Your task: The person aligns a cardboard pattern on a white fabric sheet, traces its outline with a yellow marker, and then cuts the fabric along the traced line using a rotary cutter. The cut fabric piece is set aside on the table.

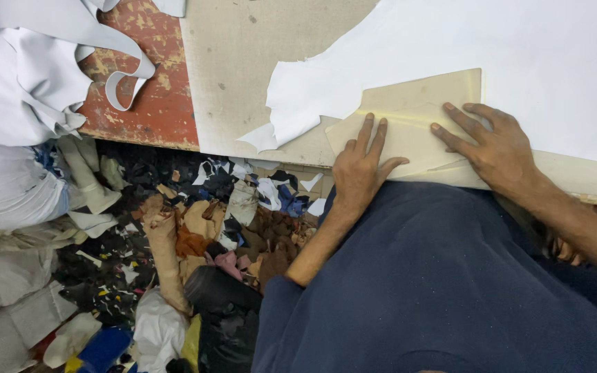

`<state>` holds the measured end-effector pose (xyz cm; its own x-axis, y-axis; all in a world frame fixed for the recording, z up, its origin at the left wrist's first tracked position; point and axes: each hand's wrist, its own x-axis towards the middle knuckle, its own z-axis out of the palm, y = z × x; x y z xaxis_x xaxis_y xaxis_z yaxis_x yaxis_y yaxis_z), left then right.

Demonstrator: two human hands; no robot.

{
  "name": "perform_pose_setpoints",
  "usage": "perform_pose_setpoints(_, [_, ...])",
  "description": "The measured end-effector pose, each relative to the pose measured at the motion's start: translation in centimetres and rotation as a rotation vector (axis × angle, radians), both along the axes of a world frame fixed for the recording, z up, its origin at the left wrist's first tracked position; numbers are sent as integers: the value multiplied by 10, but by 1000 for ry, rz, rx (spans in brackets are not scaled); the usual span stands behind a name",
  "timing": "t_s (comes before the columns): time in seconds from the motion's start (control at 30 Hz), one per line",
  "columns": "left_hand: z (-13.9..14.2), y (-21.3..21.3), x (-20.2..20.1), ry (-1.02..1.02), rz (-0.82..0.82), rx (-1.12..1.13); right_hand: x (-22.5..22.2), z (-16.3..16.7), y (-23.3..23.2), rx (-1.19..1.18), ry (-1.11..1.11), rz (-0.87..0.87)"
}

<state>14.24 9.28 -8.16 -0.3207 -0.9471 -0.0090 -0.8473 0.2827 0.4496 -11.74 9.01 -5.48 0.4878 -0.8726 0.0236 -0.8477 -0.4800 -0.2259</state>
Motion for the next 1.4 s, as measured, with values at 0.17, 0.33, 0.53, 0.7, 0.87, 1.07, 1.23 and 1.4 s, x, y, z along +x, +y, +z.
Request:
perform_pose_setpoints(0.17, [-6,8,-14,-113,8,-133,3,-1,7,-32,0,-38])
perform_pose_setpoints(0.33, [-17,9,-14,-41,-63,-77,10,-2,13,-44,-31,-109])
perform_pose_setpoints(0.53, [-22,1,-12,-61,-96,-110,16,-7,22,-32,-7,-195])
perform_pose_setpoints(0.7, [-20,2,-17,-88,-124,-127,21,-22,29,-64,-92,-234])
perform_pose_setpoints(0.87, [-23,0,-23,-80,-117,-138,-33,-36,37,-176,-59,-451])
perform_pose_setpoints(1.07, [-27,0,-24,-98,-115,-163,-182,-38,62,-344,162,-861])
perform_pose_setpoints(1.23, [-27,1,-25,-97,-110,-163,-211,-53,67,-328,142,-851])
perform_pose_setpoints(1.4, [-25,1,-27,-91,-109,-175,-212,-52,63,-375,187,-869])
